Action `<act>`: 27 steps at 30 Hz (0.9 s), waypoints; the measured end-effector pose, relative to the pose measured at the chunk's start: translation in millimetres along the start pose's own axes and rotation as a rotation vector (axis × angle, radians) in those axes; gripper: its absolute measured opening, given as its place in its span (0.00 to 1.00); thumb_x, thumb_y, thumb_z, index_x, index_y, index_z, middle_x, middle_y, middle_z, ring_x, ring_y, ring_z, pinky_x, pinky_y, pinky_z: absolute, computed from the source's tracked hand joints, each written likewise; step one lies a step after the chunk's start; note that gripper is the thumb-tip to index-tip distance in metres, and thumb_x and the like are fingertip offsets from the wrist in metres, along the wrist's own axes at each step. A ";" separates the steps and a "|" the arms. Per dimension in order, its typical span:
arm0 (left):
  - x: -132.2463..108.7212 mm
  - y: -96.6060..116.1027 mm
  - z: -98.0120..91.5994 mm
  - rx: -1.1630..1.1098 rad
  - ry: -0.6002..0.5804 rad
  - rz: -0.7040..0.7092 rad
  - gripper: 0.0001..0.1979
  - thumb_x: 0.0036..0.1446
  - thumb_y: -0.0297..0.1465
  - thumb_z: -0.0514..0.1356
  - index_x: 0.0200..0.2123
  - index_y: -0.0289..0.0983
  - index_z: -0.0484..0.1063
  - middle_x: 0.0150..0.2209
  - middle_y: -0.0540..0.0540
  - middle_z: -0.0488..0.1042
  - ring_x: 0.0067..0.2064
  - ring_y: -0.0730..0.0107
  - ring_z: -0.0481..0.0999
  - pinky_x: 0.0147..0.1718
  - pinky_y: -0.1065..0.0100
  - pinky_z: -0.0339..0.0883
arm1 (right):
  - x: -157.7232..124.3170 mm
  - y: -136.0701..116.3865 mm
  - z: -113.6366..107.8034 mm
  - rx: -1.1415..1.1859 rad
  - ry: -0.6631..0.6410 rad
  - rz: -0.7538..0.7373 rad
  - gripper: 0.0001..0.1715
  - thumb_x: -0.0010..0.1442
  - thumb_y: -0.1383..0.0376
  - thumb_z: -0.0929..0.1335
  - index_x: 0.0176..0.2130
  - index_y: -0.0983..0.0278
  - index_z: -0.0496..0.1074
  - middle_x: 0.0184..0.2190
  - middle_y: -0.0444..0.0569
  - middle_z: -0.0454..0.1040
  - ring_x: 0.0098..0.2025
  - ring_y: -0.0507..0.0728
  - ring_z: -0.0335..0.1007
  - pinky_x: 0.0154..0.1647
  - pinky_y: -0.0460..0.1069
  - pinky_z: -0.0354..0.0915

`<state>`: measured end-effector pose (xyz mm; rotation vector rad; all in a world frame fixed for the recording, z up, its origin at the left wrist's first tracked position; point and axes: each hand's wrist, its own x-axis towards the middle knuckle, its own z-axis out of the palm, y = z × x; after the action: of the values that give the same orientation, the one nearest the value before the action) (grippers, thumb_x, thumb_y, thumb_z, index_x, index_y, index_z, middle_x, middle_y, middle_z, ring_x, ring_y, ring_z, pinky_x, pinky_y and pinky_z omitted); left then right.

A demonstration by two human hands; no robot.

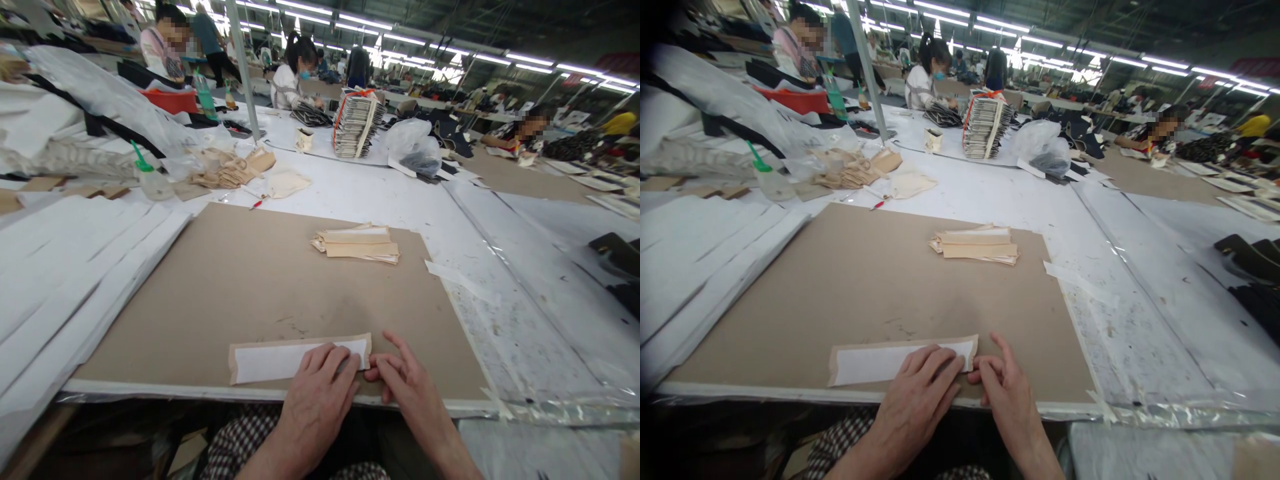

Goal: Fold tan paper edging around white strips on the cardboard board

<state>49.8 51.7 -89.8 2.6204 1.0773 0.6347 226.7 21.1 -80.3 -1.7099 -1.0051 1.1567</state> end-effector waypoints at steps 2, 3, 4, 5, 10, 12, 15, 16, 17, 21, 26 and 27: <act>1.7 0.1 0.0 0.022 -0.024 0.000 0.15 0.65 0.29 0.55 0.55 0.39 0.66 0.50 0.44 0.71 0.52 0.56 0.68 0.51 0.54 0.68 | -2.3 0.1 -1.5 0.022 -0.018 0.003 0.42 0.58 0.45 0.65 0.61 0.66 0.54 0.43 0.56 0.78 0.36 0.60 0.75 0.23 0.49 0.67; 2.3 0.1 0.2 0.028 -0.033 0.000 0.15 0.66 0.29 0.55 0.55 0.39 0.66 0.50 0.44 0.71 0.52 0.56 0.67 0.51 0.54 0.67 | -3.4 0.5 -2.1 0.024 -0.022 0.004 0.41 0.59 0.45 0.65 0.61 0.65 0.54 0.44 0.57 0.77 0.39 0.60 0.75 0.24 0.49 0.67; 2.8 0.1 0.4 0.032 -0.039 0.000 0.14 0.66 0.29 0.54 0.54 0.39 0.66 0.50 0.45 0.71 0.51 0.56 0.67 0.51 0.54 0.67 | -4.5 1.3 -2.4 0.024 -0.022 0.003 0.40 0.59 0.46 0.65 0.61 0.65 0.55 0.44 0.57 0.77 0.40 0.61 0.75 0.24 0.49 0.68; 3.0 0.2 0.6 0.035 -0.043 -0.002 0.14 0.66 0.29 0.54 0.54 0.39 0.66 0.50 0.45 0.71 0.51 0.56 0.67 0.50 0.54 0.67 | -5.4 2.5 -2.6 0.022 -0.021 0.001 0.39 0.60 0.46 0.65 0.61 0.64 0.56 0.45 0.56 0.77 0.41 0.60 0.75 0.25 0.49 0.68; 2.0 0.8 2.2 0.044 -0.043 -0.011 0.15 0.65 0.30 0.55 0.55 0.39 0.65 0.50 0.45 0.71 0.52 0.55 0.67 0.50 0.53 0.67 | -7.9 12.9 -0.4 0.016 0.002 -0.040 0.35 0.62 0.47 0.64 0.60 0.63 0.58 0.47 0.56 0.76 0.42 0.60 0.75 0.26 0.49 0.70; 1.3 1.0 3.1 0.045 -0.028 -0.009 0.15 0.65 0.30 0.55 0.55 0.39 0.65 0.50 0.45 0.71 0.52 0.55 0.67 0.50 0.54 0.67 | -8.5 16.5 0.2 0.001 0.015 -0.061 0.35 0.62 0.47 0.64 0.60 0.63 0.59 0.49 0.57 0.75 0.42 0.60 0.75 0.27 0.49 0.71; 0.2 1.0 4.1 0.053 -0.017 -0.012 0.15 0.65 0.30 0.56 0.54 0.39 0.65 0.50 0.45 0.71 0.52 0.56 0.67 0.50 0.54 0.67 | -9.3 20.5 -1.0 -0.015 0.031 -0.085 0.34 0.62 0.47 0.64 0.59 0.63 0.60 0.52 0.58 0.74 0.44 0.60 0.76 0.27 0.48 0.72; 0.0 1.0 4.1 0.058 -0.019 -0.010 0.15 0.65 0.29 0.56 0.54 0.39 0.65 0.50 0.45 0.71 0.52 0.56 0.67 0.51 0.54 0.66 | -9.7 21.7 -1.9 -0.019 0.029 -0.088 0.33 0.63 0.47 0.64 0.59 0.63 0.60 0.52 0.58 0.73 0.44 0.60 0.76 0.27 0.48 0.72; -0.1 0.9 3.9 0.063 -0.022 -0.006 0.16 0.64 0.29 0.57 0.55 0.39 0.65 0.50 0.45 0.71 0.52 0.56 0.67 0.51 0.55 0.66 | -9.9 23.1 -2.9 -0.022 0.021 -0.089 0.33 0.63 0.47 0.64 0.59 0.63 0.61 0.53 0.58 0.73 0.44 0.60 0.76 0.28 0.48 0.72; 0.7 1.0 2.5 0.083 -0.023 0.012 0.15 0.65 0.29 0.56 0.55 0.38 0.65 0.50 0.44 0.70 0.52 0.57 0.67 0.51 0.55 0.66 | -9.7 30.0 -6.1 -0.038 0.003 -0.110 0.31 0.65 0.49 0.64 0.59 0.63 0.61 0.54 0.59 0.72 0.45 0.59 0.76 0.29 0.47 0.73; 2.1 0.9 2.0 0.082 -0.020 0.008 0.15 0.65 0.29 0.56 0.54 0.38 0.66 0.49 0.44 0.71 0.51 0.57 0.68 0.50 0.56 0.66 | -7.9 35.5 -6.1 -0.067 0.001 -0.159 0.28 0.66 0.51 0.64 0.59 0.62 0.62 0.52 0.58 0.74 0.45 0.59 0.76 0.28 0.47 0.74; 2.2 0.9 2.0 0.081 -0.020 0.009 0.15 0.65 0.29 0.56 0.54 0.38 0.66 0.49 0.44 0.71 0.51 0.57 0.68 0.50 0.56 0.66 | -7.9 35.6 -6.1 -0.069 0.002 -0.163 0.28 0.66 0.51 0.64 0.59 0.62 0.62 0.52 0.58 0.74 0.44 0.59 0.76 0.28 0.47 0.74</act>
<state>52.7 52.5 -90.5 2.6952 1.1084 0.5765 236.3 0.4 -109.3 -1.6484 -1.1721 1.0254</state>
